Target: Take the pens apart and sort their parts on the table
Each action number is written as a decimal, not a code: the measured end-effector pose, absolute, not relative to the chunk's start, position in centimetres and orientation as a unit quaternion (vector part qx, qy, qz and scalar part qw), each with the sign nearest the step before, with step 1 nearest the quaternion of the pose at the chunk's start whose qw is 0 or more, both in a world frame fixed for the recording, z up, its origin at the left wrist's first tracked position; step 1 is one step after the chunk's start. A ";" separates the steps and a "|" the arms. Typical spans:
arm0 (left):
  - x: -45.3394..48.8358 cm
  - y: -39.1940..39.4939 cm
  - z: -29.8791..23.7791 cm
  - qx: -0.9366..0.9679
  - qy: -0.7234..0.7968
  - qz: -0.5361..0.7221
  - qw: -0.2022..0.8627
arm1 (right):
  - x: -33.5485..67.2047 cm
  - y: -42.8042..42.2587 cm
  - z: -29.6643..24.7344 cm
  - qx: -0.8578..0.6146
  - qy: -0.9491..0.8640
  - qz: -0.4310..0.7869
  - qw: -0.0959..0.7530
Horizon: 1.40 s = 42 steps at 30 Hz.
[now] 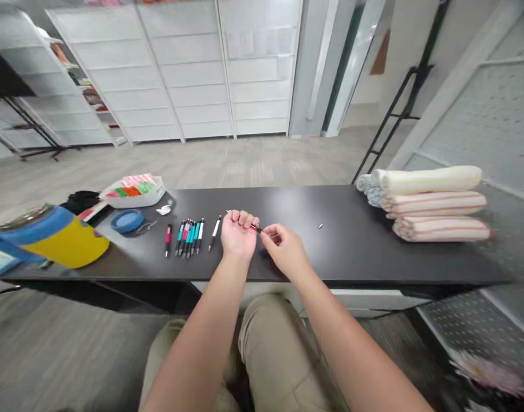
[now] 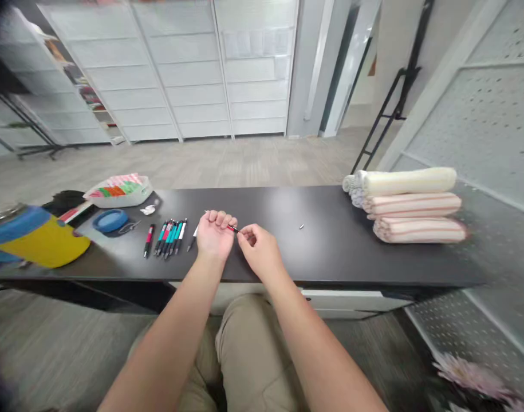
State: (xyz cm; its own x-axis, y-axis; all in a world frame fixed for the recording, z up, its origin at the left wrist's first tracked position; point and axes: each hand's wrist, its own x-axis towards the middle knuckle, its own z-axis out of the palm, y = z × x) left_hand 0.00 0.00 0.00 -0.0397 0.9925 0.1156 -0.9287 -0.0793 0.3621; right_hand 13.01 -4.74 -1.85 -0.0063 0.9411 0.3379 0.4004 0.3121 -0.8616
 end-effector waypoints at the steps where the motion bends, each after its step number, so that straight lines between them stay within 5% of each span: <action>1: 0.0 0.0 0.0 0.169 0.099 0.716 0.670 | 13.0 -4.7 -1.9 -0.518 -0.653 0.277 0.477; 42: 0.2 -0.3 0.4 0.168 0.104 0.718 0.667 | 13.1 -4.6 -2.1 -0.537 -0.678 0.243 0.438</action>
State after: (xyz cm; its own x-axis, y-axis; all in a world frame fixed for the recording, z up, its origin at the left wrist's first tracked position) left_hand 0.24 -0.33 0.37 -0.0528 0.9933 0.1024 -0.9237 -0.0876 0.3730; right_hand 13.09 -4.58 -2.07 -0.0383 0.9419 0.3338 0.5164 0.3046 -0.8003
